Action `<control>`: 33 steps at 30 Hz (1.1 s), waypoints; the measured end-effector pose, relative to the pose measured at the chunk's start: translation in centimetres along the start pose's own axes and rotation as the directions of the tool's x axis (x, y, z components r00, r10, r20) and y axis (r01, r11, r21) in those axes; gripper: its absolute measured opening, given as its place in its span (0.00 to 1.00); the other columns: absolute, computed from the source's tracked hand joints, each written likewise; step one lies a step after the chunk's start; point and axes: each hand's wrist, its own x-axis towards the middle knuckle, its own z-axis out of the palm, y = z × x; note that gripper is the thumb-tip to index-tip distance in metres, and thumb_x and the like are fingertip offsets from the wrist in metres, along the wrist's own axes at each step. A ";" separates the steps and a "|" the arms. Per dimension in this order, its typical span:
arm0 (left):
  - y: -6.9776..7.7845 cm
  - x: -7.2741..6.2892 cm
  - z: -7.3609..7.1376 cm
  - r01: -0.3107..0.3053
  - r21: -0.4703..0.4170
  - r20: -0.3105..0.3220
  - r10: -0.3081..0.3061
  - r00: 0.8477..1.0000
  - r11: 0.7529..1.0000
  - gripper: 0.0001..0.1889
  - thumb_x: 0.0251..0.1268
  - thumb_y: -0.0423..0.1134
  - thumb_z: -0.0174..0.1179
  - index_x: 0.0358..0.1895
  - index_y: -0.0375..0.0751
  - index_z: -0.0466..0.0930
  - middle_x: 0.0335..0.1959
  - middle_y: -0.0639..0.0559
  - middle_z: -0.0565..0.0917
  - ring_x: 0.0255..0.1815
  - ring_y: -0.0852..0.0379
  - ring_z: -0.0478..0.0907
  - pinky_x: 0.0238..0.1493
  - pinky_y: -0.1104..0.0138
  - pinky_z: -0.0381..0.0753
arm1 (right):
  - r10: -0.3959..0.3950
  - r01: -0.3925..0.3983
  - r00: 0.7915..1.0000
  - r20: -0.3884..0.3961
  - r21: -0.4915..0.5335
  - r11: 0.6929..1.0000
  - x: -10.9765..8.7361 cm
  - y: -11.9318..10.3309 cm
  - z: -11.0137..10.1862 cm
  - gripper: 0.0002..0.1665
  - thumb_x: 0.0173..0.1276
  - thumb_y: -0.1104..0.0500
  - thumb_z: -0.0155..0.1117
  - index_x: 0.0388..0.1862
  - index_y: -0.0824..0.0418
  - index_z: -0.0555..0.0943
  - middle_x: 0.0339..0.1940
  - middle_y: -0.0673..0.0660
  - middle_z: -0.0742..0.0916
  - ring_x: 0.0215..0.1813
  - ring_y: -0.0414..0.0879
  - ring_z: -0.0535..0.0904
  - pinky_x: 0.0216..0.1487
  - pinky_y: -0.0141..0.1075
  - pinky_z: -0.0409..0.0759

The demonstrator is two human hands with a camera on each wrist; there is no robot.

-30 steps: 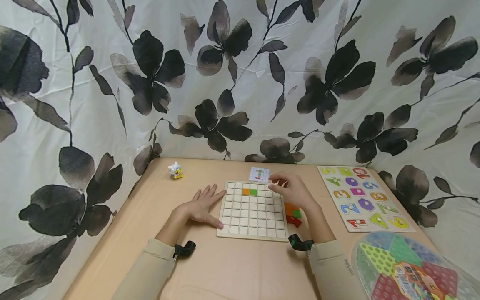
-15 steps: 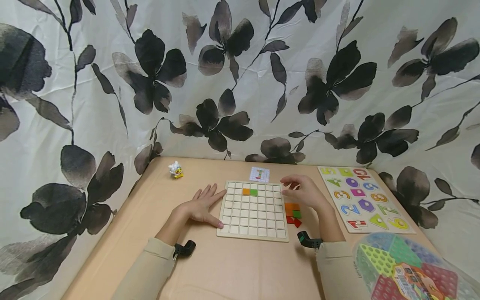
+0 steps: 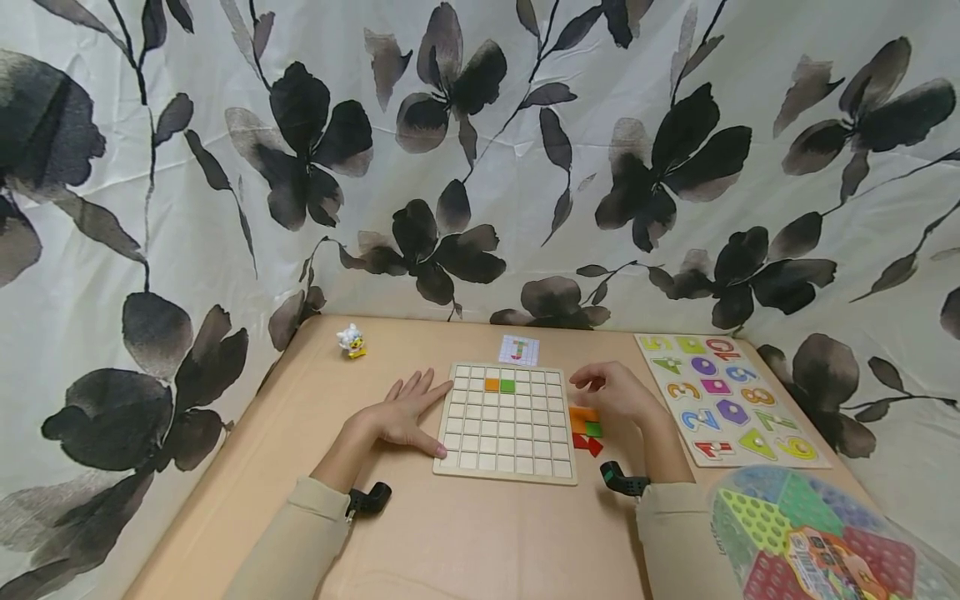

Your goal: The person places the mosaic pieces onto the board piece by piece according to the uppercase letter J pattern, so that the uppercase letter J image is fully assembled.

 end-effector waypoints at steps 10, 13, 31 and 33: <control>0.0 0.0 0.0 -0.009 0.005 -0.005 0.009 1.000 1.000 0.67 0.45 0.71 0.76 0.87 0.56 0.45 0.87 0.36 0.33 0.87 0.37 0.26 0.83 0.39 0.27 | 0.011 -0.011 0.994 0.109 0.002 1.000 0.3 1.3 0.5 0.13 0.66 0.62 0.75 0.49 0.62 0.89 0.40 0.56 0.88 0.44 0.50 0.77 0.45 0.36 0.78; 0.0 0.0 0.1 -0.010 0.006 -0.005 0.010 1.000 1.000 0.67 0.45 0.72 0.75 0.87 0.56 0.45 0.87 0.36 0.33 0.87 0.37 0.26 0.83 0.39 0.27 | 0.009 -0.009 0.992 0.127 -0.004 1.000 0.4 1.5 0.8 0.11 0.66 0.64 0.75 0.47 0.62 0.89 0.38 0.55 0.88 0.42 0.50 0.77 0.44 0.35 0.78; 0.1 -0.1 0.1 -0.009 0.016 -0.009 0.009 1.000 1.000 0.67 0.46 0.72 0.75 0.87 0.55 0.45 0.87 0.36 0.33 0.87 0.37 0.26 0.83 0.39 0.27 | 0.048 -0.051 0.987 0.155 0.012 0.999 0.5 1.8 1.4 0.10 0.67 0.69 0.72 0.46 0.63 0.90 0.40 0.56 0.89 0.40 0.49 0.79 0.45 0.36 0.81; 0.1 0.0 0.1 -0.009 0.014 -0.010 0.009 1.000 1.000 0.67 0.45 0.72 0.75 0.87 0.55 0.45 0.87 0.36 0.33 0.87 0.37 0.27 0.83 0.39 0.27 | 0.051 -0.053 0.986 0.158 0.010 0.999 0.5 1.8 1.4 0.09 0.67 0.69 0.72 0.46 0.63 0.90 0.40 0.56 0.89 0.39 0.49 0.79 0.45 0.36 0.81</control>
